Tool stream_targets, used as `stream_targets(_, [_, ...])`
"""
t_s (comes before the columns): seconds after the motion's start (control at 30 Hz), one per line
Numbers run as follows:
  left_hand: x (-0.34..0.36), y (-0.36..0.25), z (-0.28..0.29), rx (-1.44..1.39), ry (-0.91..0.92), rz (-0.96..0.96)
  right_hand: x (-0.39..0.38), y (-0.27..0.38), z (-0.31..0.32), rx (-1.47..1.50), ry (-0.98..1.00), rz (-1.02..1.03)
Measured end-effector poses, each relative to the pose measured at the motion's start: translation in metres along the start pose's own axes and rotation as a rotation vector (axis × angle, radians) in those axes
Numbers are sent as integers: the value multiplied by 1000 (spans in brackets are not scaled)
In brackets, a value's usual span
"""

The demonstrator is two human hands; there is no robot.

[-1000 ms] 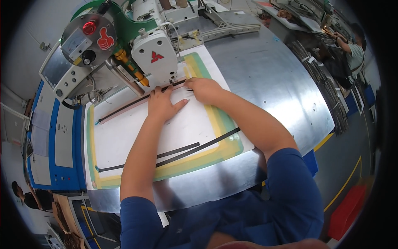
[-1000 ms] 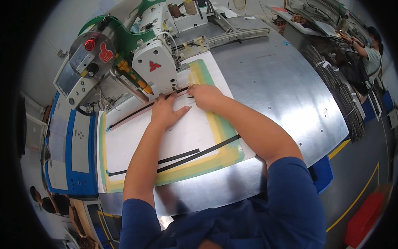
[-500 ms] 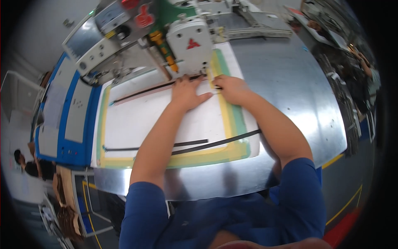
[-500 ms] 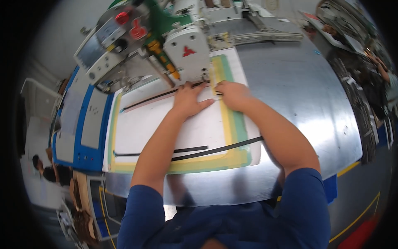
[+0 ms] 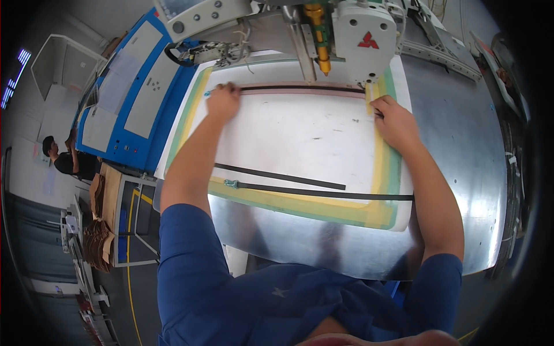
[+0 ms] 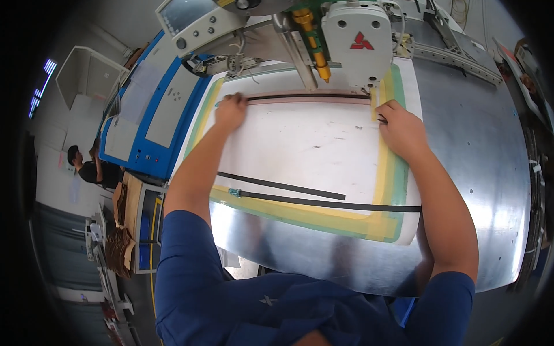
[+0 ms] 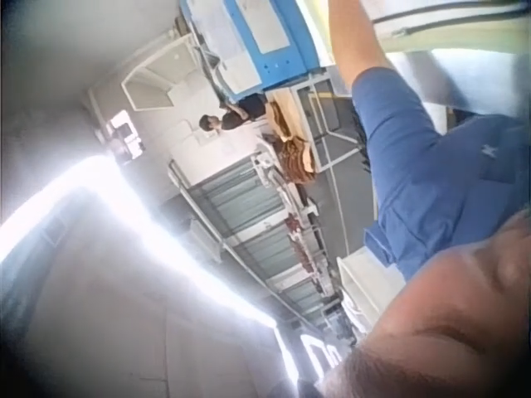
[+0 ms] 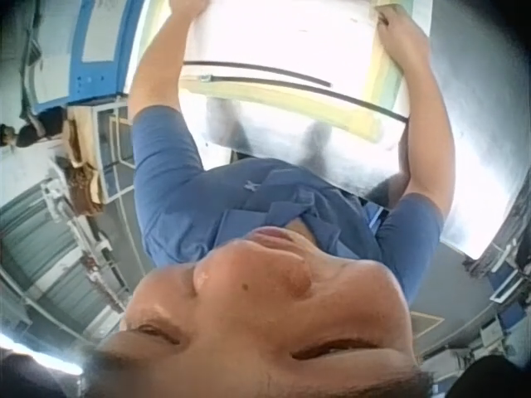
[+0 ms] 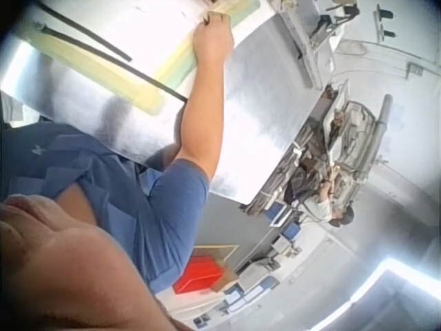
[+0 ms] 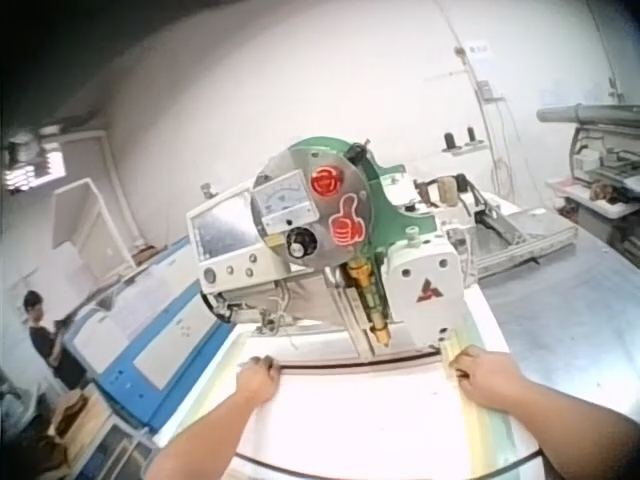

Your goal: The recorder is using an industrial sewing machine to stitch leather strips onto a base material.

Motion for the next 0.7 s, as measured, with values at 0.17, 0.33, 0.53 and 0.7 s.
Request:
stream_targets(0.17, [32,75,-13,97,105,130,1,-3,1,6,-22,4])
stream_targets(0.33, [38,83,2,114,-18,109,3,-5,-1,10,-20,22])
stream_targets(0.53, [-35,55,87,-167,-441,76,-3,-10,-5,12,47,75])
stream_targets(0.7, [-131,108,129,-257,-518,103,-10,2,16,89,67,-23])
Point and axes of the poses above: each hand's wrist, its own x-axis towards the middle knuckle, its own z-axis out of the back of the hand, y = z × x, the point moved 9 cm from there along x, towards the middle knuckle, and after that the axes turned 7 degrees about -y, right-handed, at the moved point
